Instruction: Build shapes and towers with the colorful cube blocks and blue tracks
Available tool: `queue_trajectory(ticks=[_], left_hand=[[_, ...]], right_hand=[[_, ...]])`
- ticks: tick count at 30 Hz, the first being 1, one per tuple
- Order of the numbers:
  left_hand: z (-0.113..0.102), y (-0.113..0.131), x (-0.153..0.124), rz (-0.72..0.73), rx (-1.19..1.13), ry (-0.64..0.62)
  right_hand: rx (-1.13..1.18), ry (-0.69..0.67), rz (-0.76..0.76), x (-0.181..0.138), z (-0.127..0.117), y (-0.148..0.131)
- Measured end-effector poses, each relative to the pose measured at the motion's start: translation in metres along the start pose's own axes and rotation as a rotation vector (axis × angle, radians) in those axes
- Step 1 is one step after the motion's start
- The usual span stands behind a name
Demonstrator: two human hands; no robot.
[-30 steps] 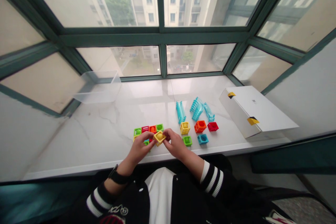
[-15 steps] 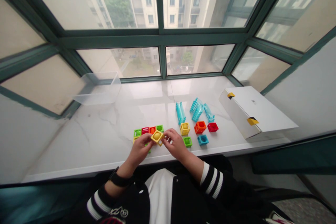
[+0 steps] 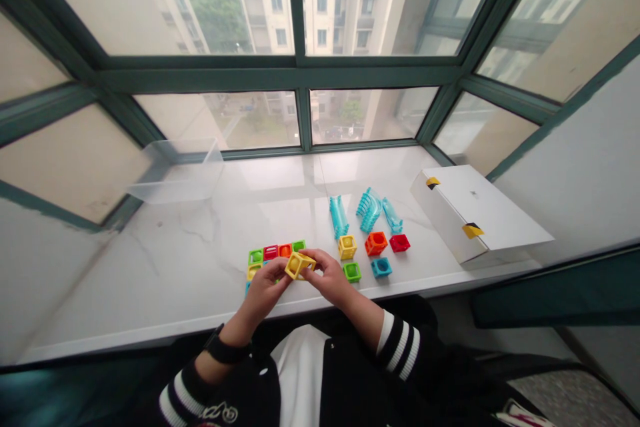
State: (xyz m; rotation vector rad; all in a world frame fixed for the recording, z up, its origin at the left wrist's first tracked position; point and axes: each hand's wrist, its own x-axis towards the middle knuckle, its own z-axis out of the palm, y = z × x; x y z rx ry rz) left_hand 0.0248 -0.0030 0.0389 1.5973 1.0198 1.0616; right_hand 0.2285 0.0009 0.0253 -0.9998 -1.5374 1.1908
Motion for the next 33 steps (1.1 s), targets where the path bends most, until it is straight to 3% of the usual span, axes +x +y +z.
queue_trajectory(ticks=[8,23,29,33], left_hand=[[-0.004,-0.010,-0.006,0.077,0.087,0.022],[-0.003,-0.012,-0.006,0.058,0.078,-0.056],[-0.010,-0.016,-0.006,0.086,0.319,-0.031],[-0.023,-0.024,-0.006,0.085,0.478,-0.016]], right_hand=[[-0.269,0.148,-0.142,0.004,-0.008,-0.016],[-0.302,0.113,-0.153,-0.002,-0.004,-0.003],[-0.301,-0.029,-0.101,-0.003,-0.005,0.004],[-0.342,-0.041,-0.046,-0.002,-0.009,0.007]])
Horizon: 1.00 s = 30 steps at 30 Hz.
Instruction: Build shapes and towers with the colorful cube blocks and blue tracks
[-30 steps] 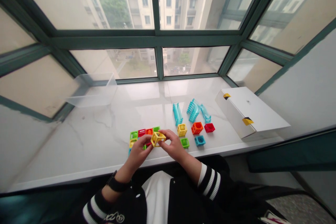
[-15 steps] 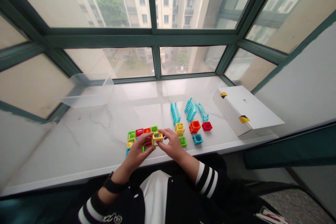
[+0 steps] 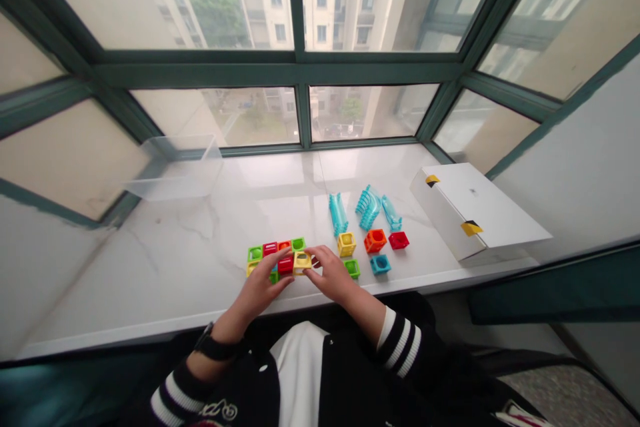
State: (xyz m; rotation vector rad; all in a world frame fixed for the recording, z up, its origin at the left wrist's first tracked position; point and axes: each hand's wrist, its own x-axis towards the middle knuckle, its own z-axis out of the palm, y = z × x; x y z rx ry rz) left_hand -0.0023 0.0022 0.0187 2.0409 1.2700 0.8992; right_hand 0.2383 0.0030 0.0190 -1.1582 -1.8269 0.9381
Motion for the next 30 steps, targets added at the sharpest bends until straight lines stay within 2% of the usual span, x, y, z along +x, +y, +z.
queue_trajectory(ticks=[9,12,17,22,25,30], left_hand=[[-0.054,-0.040,-0.024,-0.141,0.187,0.160],[-0.065,-0.053,-0.038,-0.176,0.201,0.195],[-0.058,-0.067,-0.053,-0.311,0.092,0.179],[-0.044,-0.073,-0.055,-0.429,0.005,0.164],[-0.042,-0.071,-0.051,-0.363,0.081,0.204],[-0.034,-0.054,-0.032,-0.151,0.243,0.252]], right_hand=[[-0.238,-0.095,0.105,0.004,0.013,0.021],[-0.283,-0.099,0.116,0.007,0.020,0.026],[-0.340,-0.116,0.136,0.011,0.028,0.032],[-0.319,-0.108,0.149,0.009,0.030,0.038],[-0.320,-0.069,0.121,0.008,0.027,0.037],[-0.376,0.015,0.016,0.017,0.026,0.036]])
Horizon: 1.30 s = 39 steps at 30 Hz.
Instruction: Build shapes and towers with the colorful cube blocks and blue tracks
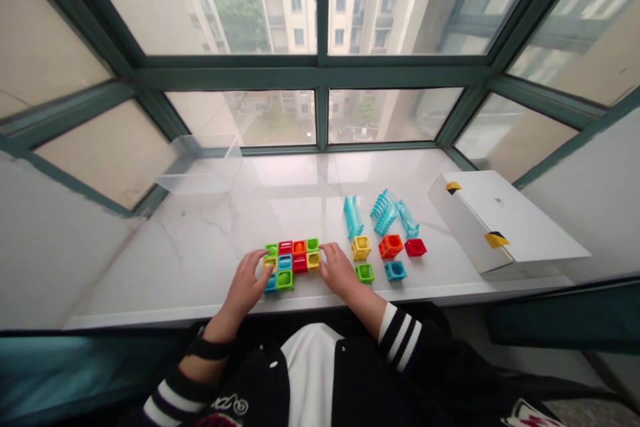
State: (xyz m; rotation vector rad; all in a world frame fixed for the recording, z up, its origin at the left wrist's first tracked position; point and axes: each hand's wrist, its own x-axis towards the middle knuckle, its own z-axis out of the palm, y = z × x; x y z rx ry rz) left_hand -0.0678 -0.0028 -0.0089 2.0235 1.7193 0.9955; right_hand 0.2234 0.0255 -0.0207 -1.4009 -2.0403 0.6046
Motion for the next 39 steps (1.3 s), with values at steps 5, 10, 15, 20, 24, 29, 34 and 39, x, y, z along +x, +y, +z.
queue_trajectory(ticks=[5,10,15,20,24,29,34,39], left_hand=[[0.025,0.035,0.020,0.178,0.106,-0.112],[0.060,0.051,0.035,0.112,0.301,-0.177],[0.069,0.048,0.038,0.118,0.342,-0.211],[0.060,0.045,0.035,0.161,0.319,-0.246],[0.060,0.047,0.034,0.146,0.339,-0.230],[0.064,0.046,0.035,0.144,0.344,-0.227],[0.066,0.044,0.035,0.142,0.342,-0.223],[0.066,0.044,0.034,0.145,0.354,-0.215]], right_hand=[[-0.085,-0.064,0.014,0.021,0.006,-0.002],[-0.103,-0.090,0.117,0.040,0.009,-0.007],[-0.124,-0.122,0.237,0.050,0.015,-0.004],[-0.114,-0.149,0.234,0.053,0.022,0.002],[-0.104,-0.148,0.238,0.054,0.022,0.002],[-0.097,-0.103,0.259,0.052,0.024,-0.001],[-0.103,-0.007,0.310,0.057,0.014,-0.006],[0.094,0.156,0.162,0.060,-0.009,-0.021]])
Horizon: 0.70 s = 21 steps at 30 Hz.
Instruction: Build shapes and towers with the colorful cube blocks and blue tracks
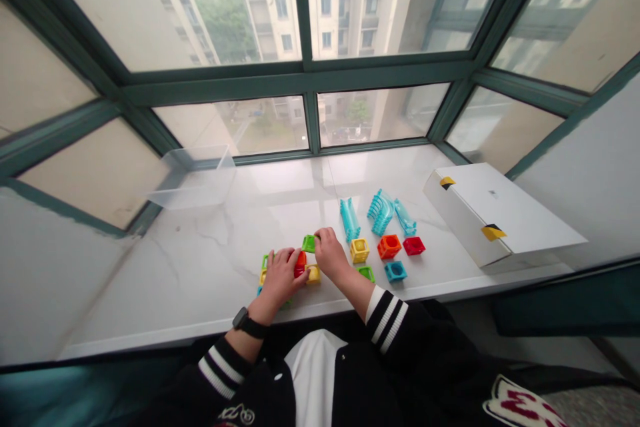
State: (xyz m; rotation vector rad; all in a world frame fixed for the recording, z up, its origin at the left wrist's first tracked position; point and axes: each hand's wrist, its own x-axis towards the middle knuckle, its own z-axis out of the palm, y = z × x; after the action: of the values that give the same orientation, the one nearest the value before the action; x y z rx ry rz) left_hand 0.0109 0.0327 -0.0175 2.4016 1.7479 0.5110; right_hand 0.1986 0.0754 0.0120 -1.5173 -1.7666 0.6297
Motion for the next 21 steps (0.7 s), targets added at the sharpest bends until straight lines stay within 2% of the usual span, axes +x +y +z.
queue_trajectory(ticks=[2,4,10,18,21], left_hand=[[0.000,0.000,0.000,0.005,0.013,0.001],[0.001,0.001,0.001,0.002,0.025,0.006],[0.002,0.001,0.005,-0.018,0.044,0.039],[0.005,0.000,0.006,-0.011,0.024,0.030],[-0.003,0.000,0.007,-0.035,-0.045,0.025]], right_hand=[[0.152,0.020,-0.047,-0.004,-0.008,-0.008],[0.328,0.005,-0.031,-0.011,-0.017,-0.015],[0.804,-0.106,0.158,-0.029,-0.042,-0.026],[1.040,-0.110,0.249,-0.038,-0.051,-0.028],[1.079,-0.114,0.264,-0.039,-0.050,-0.029]])
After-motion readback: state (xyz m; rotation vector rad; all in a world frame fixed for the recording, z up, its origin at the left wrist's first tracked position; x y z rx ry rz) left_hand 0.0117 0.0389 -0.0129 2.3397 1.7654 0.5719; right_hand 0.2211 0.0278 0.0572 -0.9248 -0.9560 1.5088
